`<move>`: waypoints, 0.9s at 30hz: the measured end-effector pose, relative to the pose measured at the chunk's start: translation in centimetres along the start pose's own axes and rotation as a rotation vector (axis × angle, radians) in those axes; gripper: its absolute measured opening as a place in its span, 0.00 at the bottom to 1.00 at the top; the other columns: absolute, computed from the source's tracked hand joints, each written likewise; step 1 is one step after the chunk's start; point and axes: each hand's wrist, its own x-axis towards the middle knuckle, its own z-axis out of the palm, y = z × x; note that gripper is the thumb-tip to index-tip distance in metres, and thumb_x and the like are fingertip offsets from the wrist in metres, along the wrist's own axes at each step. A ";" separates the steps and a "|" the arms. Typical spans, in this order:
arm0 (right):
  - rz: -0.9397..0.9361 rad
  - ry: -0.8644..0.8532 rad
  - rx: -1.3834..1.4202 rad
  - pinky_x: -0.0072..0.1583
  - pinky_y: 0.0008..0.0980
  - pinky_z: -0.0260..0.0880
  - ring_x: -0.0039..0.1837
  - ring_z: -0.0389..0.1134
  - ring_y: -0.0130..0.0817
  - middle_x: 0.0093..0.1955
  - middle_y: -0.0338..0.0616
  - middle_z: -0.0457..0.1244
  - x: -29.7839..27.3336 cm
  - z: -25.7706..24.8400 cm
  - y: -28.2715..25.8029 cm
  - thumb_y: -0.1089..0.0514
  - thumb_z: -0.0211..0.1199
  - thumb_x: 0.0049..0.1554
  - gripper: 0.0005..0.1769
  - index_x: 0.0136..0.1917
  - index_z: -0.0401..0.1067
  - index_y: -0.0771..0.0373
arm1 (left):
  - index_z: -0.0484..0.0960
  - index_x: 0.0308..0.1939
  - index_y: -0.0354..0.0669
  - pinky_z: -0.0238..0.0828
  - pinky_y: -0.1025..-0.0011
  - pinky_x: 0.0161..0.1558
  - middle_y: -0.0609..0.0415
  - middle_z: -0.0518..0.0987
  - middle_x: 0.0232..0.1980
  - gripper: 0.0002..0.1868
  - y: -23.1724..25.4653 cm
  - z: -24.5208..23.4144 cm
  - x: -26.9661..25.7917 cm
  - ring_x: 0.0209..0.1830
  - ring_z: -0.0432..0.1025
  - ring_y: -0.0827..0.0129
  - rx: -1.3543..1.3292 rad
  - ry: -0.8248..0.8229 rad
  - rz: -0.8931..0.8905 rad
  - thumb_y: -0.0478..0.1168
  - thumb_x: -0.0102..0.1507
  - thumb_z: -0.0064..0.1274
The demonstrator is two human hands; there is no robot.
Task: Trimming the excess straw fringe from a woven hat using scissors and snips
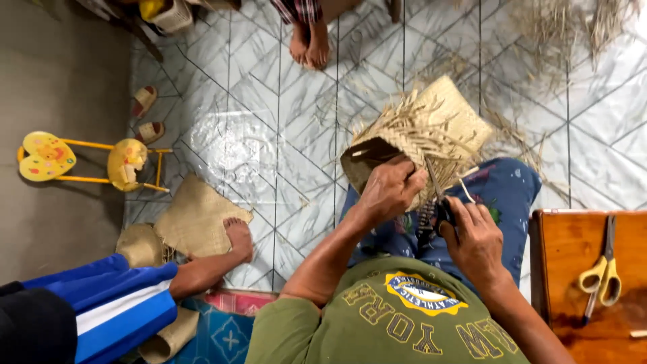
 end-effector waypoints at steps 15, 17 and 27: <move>0.074 -0.060 0.049 0.48 0.43 0.66 0.43 0.64 0.51 0.39 0.51 0.60 -3.0 2.9 0.6 0.52 0.56 0.55 0.22 0.60 0.66 0.62 | 0.71 0.24 0.38 0.64 0.64 0.25 0.39 0.69 0.22 0.16 -1.6 -1.6 -2.2 0.25 0.70 0.46 -0.144 0.032 -0.030 0.44 0.62 0.46; 0.094 -0.072 0.057 0.47 0.45 0.66 0.43 0.64 0.52 0.39 0.51 0.60 -3.0 3.0 0.6 0.52 0.56 0.55 0.22 0.60 0.66 0.62 | 0.71 0.23 0.38 0.64 0.66 0.25 0.41 0.69 0.21 0.16 -2.3 -1.3 -2.2 0.23 0.70 0.49 -0.173 0.030 -0.030 0.43 0.63 0.45; 0.063 -0.093 0.013 0.43 0.39 0.64 0.39 0.60 0.44 0.36 0.44 0.57 -0.6 1.6 -0.9 0.46 0.53 0.56 0.21 0.57 0.68 0.61 | 0.78 0.39 0.33 0.70 0.61 0.43 0.41 0.79 0.35 0.18 -4.2 -1.9 -1.4 0.37 0.72 0.62 -0.409 0.047 -0.482 0.47 0.57 0.57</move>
